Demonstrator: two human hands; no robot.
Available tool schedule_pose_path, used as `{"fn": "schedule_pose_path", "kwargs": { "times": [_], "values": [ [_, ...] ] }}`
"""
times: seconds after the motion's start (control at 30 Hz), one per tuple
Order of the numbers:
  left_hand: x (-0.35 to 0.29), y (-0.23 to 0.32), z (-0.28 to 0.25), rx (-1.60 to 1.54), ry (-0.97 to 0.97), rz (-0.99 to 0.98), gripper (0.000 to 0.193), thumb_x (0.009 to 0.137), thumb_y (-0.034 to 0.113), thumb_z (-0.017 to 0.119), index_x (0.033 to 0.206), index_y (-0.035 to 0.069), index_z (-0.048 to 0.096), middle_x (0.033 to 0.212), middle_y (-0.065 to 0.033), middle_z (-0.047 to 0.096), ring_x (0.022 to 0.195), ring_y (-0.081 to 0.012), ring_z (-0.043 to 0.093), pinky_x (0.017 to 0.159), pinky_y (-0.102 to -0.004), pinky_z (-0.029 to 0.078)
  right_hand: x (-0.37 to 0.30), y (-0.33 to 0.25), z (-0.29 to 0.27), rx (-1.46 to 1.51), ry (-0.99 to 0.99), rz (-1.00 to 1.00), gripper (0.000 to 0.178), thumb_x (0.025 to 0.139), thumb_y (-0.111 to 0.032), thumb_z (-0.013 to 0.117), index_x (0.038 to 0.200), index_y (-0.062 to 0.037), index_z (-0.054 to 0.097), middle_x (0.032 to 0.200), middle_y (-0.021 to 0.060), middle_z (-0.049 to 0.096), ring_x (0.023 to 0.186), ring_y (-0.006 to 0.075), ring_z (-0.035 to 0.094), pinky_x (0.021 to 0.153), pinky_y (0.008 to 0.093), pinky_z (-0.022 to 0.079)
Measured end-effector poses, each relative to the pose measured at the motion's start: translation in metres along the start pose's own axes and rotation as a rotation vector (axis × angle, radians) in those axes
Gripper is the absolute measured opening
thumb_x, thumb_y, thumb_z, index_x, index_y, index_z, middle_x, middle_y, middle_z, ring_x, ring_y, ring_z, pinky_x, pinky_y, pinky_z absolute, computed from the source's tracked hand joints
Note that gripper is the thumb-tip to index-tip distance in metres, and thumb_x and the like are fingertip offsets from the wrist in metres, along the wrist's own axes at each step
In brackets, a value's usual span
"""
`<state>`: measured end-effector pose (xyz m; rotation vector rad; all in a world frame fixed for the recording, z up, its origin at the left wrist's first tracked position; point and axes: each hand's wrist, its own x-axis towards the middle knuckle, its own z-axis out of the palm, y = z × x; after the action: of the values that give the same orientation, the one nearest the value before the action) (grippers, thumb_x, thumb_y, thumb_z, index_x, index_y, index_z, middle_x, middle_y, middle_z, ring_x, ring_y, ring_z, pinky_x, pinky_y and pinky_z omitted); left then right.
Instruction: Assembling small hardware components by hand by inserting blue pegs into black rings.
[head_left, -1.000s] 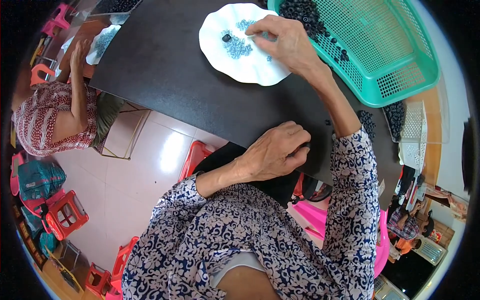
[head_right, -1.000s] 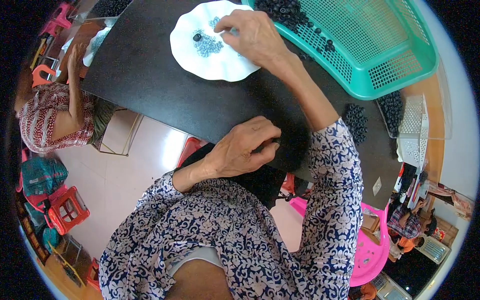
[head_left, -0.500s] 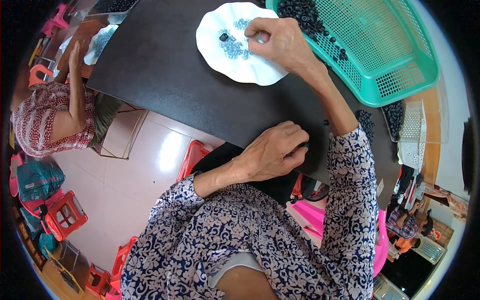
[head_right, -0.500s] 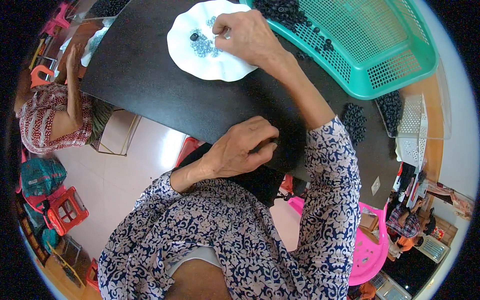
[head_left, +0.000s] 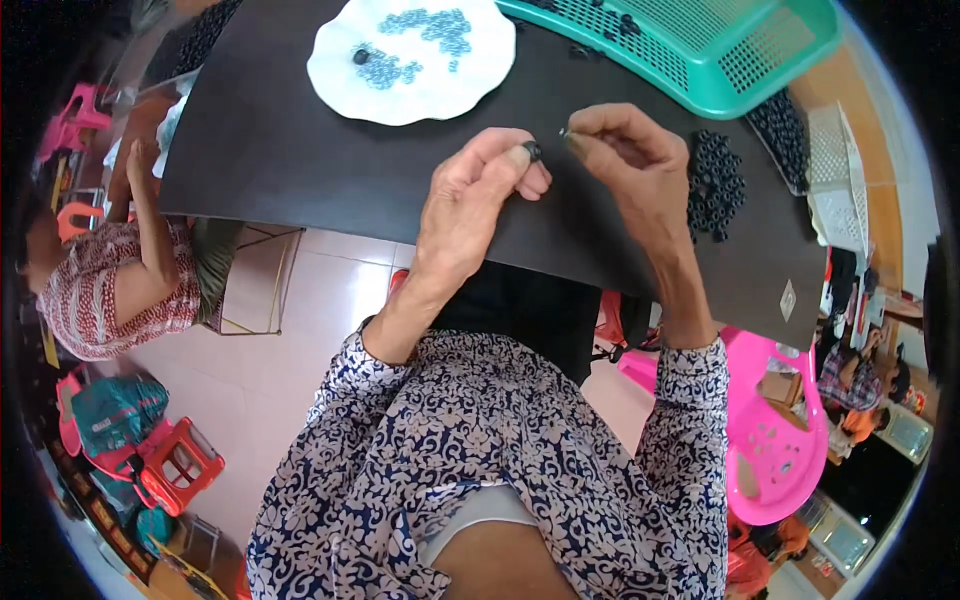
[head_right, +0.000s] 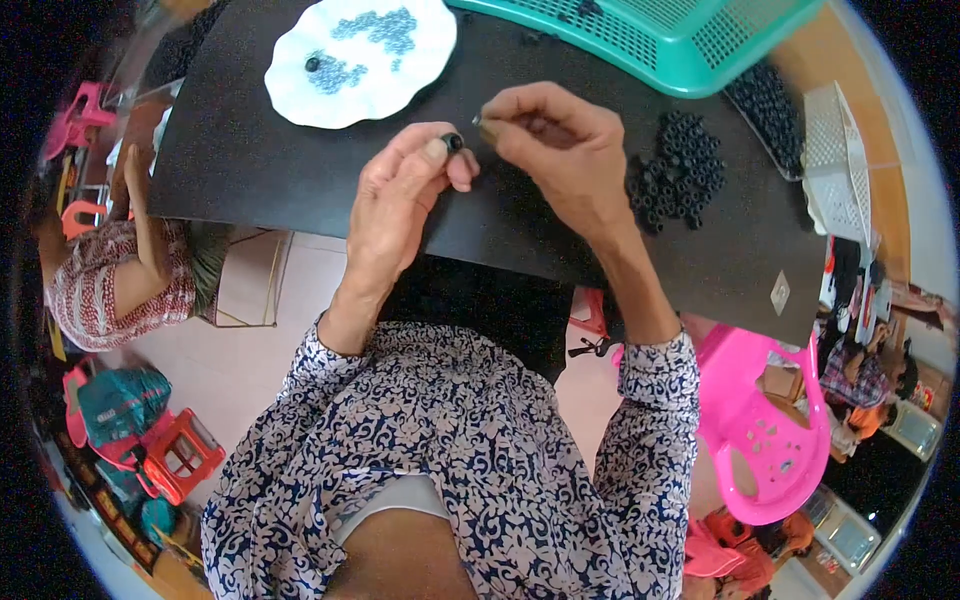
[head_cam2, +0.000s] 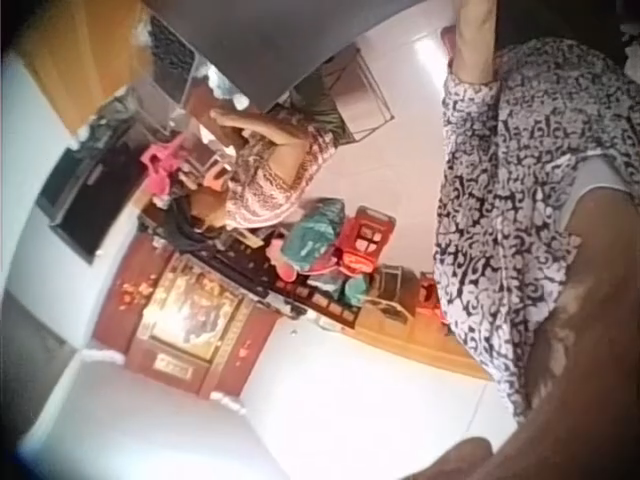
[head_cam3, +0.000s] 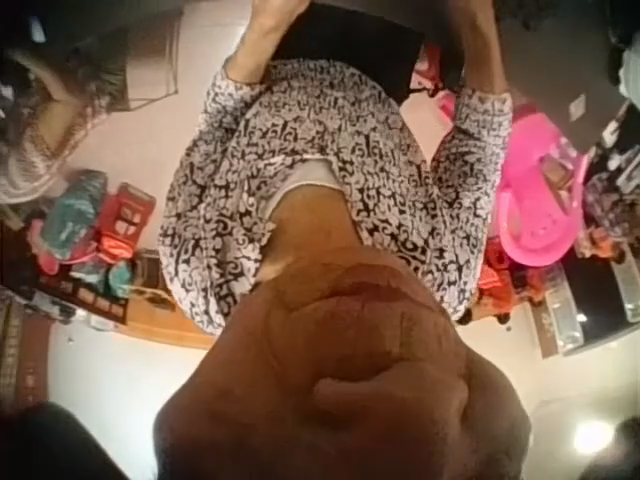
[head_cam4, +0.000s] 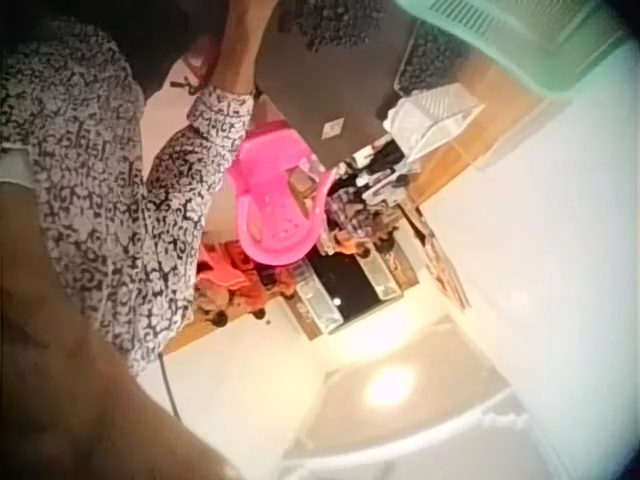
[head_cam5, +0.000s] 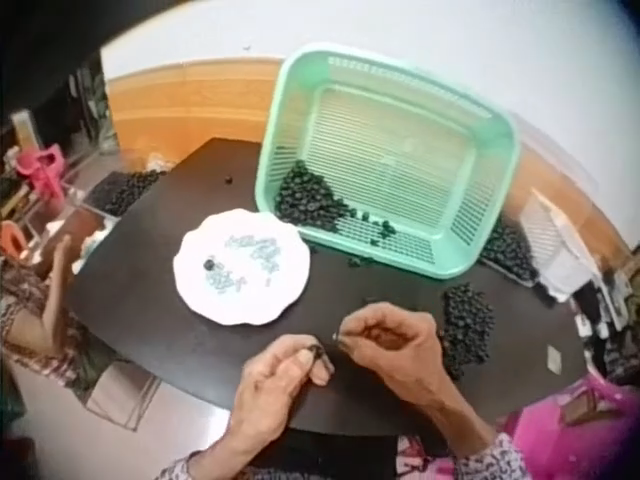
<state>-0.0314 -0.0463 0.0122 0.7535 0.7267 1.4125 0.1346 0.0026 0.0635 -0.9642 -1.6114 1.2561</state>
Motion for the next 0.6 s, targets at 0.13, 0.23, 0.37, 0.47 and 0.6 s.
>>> {"fn": "schedule_pose_path", "kwargs": {
  "times": [0.13,0.23,0.37,0.47,0.6],
  "values": [
    [0.0,-0.004,0.008,0.09,-0.046,0.065,0.021,0.096,0.013,0.052,0.104,-0.005,0.06,0.083,-0.0061,0.064,0.077,-0.0101,0.057,0.075,-0.0235,0.048,-0.019,0.009,0.0,0.149,0.013,0.0,0.017,0.082,0.008,0.066,0.098,0.002,0.066,0.094,0.0036,0.066,0.087,0.0094,0.062,0.081,0.0223,0.05],
    [-0.001,-0.004,0.009,0.178,-0.054,0.059,0.02,0.096,0.012,0.052,0.103,-0.005,0.06,0.084,-0.0055,0.063,0.077,-0.0099,0.057,0.075,-0.0233,0.048,-0.023,0.02,-0.002,0.22,0.007,0.0,0.018,0.082,0.008,0.065,0.098,0.002,0.066,0.095,0.0036,0.066,0.087,0.0099,0.062,0.081,0.0225,0.05],
    [-0.001,-0.005,0.01,0.155,-0.053,0.04,0.019,0.096,0.012,0.053,0.102,-0.005,0.06,0.084,-0.005,0.063,0.078,-0.0095,0.057,0.075,-0.023,0.047,-0.025,0.025,0.0,0.249,-0.002,-0.005,0.018,0.082,0.009,0.065,0.099,0.0027,0.066,0.095,0.0043,0.065,0.087,0.0102,0.062,0.081,0.0228,0.05],
    [-0.002,-0.003,0.011,0.18,-0.045,0.044,0.018,0.096,0.011,0.053,0.101,-0.004,0.061,0.084,-0.0047,0.063,0.077,-0.0092,0.057,0.075,-0.0228,0.047,-0.024,0.027,0.001,0.271,0.002,-0.024,0.018,0.082,0.009,0.064,0.099,0.0032,0.066,0.095,0.0048,0.065,0.087,0.0104,0.062,0.081,0.0232,0.05],
    [-0.002,0.002,0.013,0.278,-0.056,0.027,0.017,0.096,0.011,0.053,0.101,-0.004,0.061,0.084,-0.0042,0.063,0.076,-0.0087,0.057,0.075,-0.0224,0.047,-0.025,0.028,0.0,0.265,-0.008,0.002,0.019,0.081,0.009,0.065,0.099,0.0035,0.065,0.096,0.0053,0.065,0.088,0.0107,0.062,0.082,0.0237,0.05]
  ]
}}
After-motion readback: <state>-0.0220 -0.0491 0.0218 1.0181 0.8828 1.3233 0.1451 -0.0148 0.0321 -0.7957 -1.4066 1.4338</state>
